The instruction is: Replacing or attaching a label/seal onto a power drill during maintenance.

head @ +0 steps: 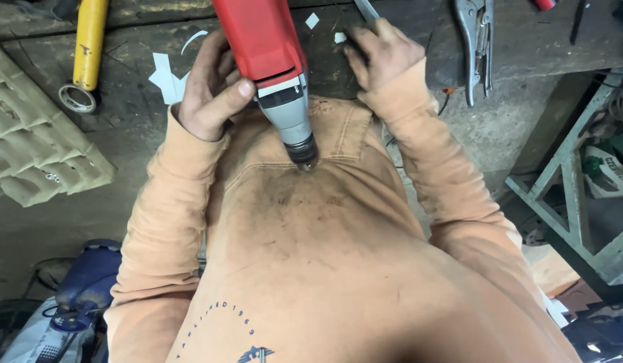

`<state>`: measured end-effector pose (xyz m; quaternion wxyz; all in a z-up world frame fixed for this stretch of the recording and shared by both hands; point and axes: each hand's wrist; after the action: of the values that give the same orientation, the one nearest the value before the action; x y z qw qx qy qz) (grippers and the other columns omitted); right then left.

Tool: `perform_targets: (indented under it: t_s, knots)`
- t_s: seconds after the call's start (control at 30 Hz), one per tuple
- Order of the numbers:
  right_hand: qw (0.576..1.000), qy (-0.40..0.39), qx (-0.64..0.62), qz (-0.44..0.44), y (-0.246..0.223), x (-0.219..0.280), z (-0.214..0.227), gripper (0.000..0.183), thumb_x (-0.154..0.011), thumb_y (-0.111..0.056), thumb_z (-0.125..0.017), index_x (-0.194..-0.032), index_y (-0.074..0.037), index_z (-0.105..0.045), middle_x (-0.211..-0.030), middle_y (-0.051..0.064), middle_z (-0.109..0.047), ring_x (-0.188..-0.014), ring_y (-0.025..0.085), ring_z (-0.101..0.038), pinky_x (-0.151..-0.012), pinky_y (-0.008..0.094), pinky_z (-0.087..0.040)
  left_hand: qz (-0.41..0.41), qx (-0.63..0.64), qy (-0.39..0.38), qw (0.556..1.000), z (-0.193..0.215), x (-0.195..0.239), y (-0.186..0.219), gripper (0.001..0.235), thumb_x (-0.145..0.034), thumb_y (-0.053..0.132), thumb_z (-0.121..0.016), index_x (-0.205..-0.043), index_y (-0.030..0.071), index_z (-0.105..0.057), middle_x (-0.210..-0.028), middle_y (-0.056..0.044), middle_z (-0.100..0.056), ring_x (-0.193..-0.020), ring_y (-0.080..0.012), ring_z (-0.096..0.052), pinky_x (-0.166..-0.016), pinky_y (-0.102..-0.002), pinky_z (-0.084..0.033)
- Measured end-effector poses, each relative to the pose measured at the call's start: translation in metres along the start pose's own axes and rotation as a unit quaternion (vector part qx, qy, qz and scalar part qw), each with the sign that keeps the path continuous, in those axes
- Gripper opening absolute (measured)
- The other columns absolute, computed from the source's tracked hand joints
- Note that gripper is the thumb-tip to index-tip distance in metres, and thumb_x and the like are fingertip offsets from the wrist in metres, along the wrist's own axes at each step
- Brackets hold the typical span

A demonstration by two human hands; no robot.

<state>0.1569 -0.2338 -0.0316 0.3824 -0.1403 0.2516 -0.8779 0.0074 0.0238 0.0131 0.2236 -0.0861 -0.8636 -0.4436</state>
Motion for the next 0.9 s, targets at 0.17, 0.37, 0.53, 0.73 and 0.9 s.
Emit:
perform_targets:
  t_s: [0.17,0.37,0.53,0.73,0.9]
  knots:
    - [0.997,0.001,0.073,0.038,0.004,-0.003,-0.013,0.017,-0.100,-0.016,-0.076,-0.115,-0.009,-0.071,-0.103,0.009,-0.063,-0.094,0.031,-0.065,-0.080,0.041,-0.055,0.004,-0.007,0.011,1.000,-0.003,0.003,0.003,0.090,-0.095,0.032,-0.075,-0.164,-0.002,-0.028,-0.156,-0.021,-0.052,-0.147,-0.0285,-0.054,-0.128,-0.039,-0.042]
    - [0.995,-0.008,0.085,0.051,0.008,-0.005,-0.015,0.013,-0.100,-0.016,-0.077,-0.103,-0.009,-0.067,-0.098,0.009,-0.062,-0.091,0.031,-0.066,-0.077,0.042,-0.055,0.006,-0.008,0.010,1.000,-0.004,0.001,0.004,0.091,-0.094,0.032,-0.076,-0.163,-0.003,-0.027,-0.156,-0.021,-0.051,-0.147,-0.0287,-0.054,-0.128,-0.040,-0.043]
    - [0.997,-0.035,0.067,0.021,0.006,-0.012,-0.013,0.017,-0.096,-0.013,-0.077,-0.102,-0.004,-0.064,-0.097,0.015,-0.061,-0.086,0.036,-0.067,-0.071,0.045,-0.054,0.004,-0.017,0.009,1.000,-0.001,0.001,0.001,0.092,-0.094,0.033,-0.075,-0.164,-0.002,-0.026,-0.156,-0.021,-0.052,-0.147,-0.0289,-0.054,-0.127,-0.040,-0.044]
    - [0.994,-0.072,0.077,-0.001,0.007,-0.026,-0.007,0.027,-0.086,-0.019,-0.082,-0.099,-0.002,-0.066,-0.096,0.018,-0.066,-0.078,0.040,-0.067,-0.067,0.048,-0.054,0.003,-0.018,0.010,1.000,-0.003,0.002,0.002,0.092,-0.095,0.033,-0.075,-0.164,-0.002,-0.026,-0.156,-0.021,-0.051,-0.147,-0.0295,-0.054,-0.127,-0.040,-0.043]
    - [0.993,-0.063,-0.100,-0.003,-0.003,-0.017,0.012,0.026,-0.097,-0.015,-0.083,-0.106,0.001,-0.065,-0.092,0.015,-0.066,-0.080,0.031,-0.070,-0.069,0.041,-0.057,0.002,-0.008,0.016,1.000,-0.002,0.002,0.002,0.092,-0.095,0.032,-0.075,-0.165,-0.002,-0.026,-0.158,-0.021,-0.050,-0.149,-0.0293,-0.053,-0.129,-0.040,-0.041]
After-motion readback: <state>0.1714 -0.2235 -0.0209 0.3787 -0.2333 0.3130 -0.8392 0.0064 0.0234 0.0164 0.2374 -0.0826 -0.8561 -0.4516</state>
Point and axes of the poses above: each hand's wrist, its own x-axis away from the middle knuckle, its own z-axis out of the back of the hand, y = z × x
